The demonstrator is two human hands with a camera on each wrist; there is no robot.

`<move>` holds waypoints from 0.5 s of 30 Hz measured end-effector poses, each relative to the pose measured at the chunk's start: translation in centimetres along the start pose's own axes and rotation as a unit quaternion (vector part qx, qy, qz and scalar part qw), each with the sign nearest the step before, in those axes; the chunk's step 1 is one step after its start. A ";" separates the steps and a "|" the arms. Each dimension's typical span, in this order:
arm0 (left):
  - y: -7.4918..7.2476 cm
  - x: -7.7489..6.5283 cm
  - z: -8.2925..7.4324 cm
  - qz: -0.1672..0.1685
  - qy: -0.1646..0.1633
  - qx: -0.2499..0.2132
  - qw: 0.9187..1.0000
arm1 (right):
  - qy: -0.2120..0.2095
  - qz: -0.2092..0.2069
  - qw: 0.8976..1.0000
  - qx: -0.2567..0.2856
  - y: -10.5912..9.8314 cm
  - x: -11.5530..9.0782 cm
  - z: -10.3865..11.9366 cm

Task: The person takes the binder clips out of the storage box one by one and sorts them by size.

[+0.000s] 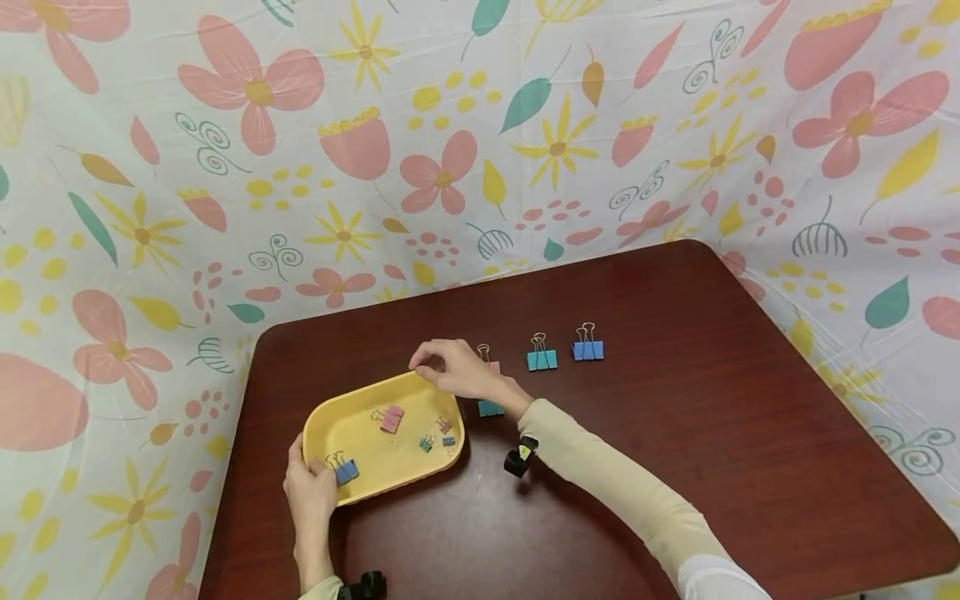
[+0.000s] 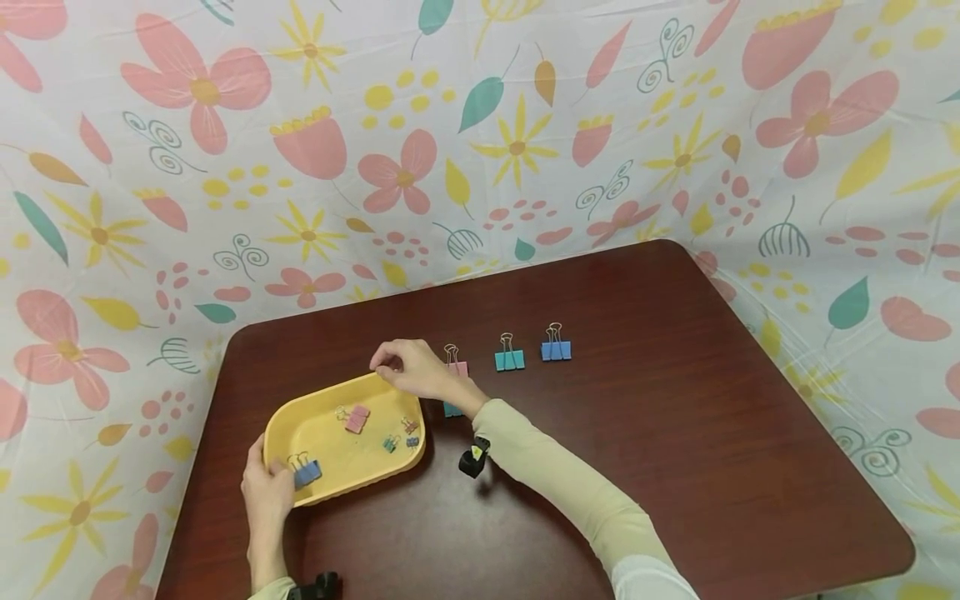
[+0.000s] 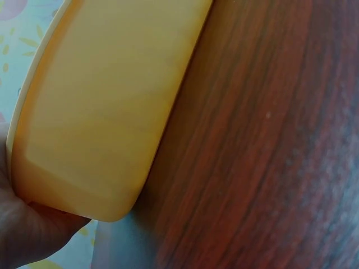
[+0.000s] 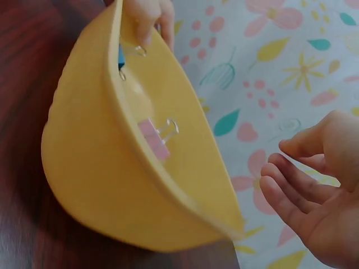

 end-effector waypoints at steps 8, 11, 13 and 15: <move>0.1 0.2 0.2 0.003 -0.004 0.005 1.000 | 0.003 0.056 0.998 -0.008 4.3 1.3 0.7; 0.1 0.2 0.2 0.002 -0.005 0.003 1.000 | 0.015 0.084 0.996 -0.013 5.8 1.4 0.7; 0.1 0.2 0.2 0.000 -0.005 0.002 1.000 | 0.021 0.100 0.995 -0.018 6.7 1.2 0.6; 0.1 0.2 0.2 -0.002 -0.007 0.001 1.000 | 0.024 0.109 0.993 -0.030 7.4 1.2 0.6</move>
Point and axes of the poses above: each hand's wrist, its own x-axis towards the middle knuckle, its own y-axis out of the palm, z = x × y, the point moved 9 cm from there along x, towards the middle knuckle, and after that the axes turned 2 degrees about y, right-handed, at the moved point
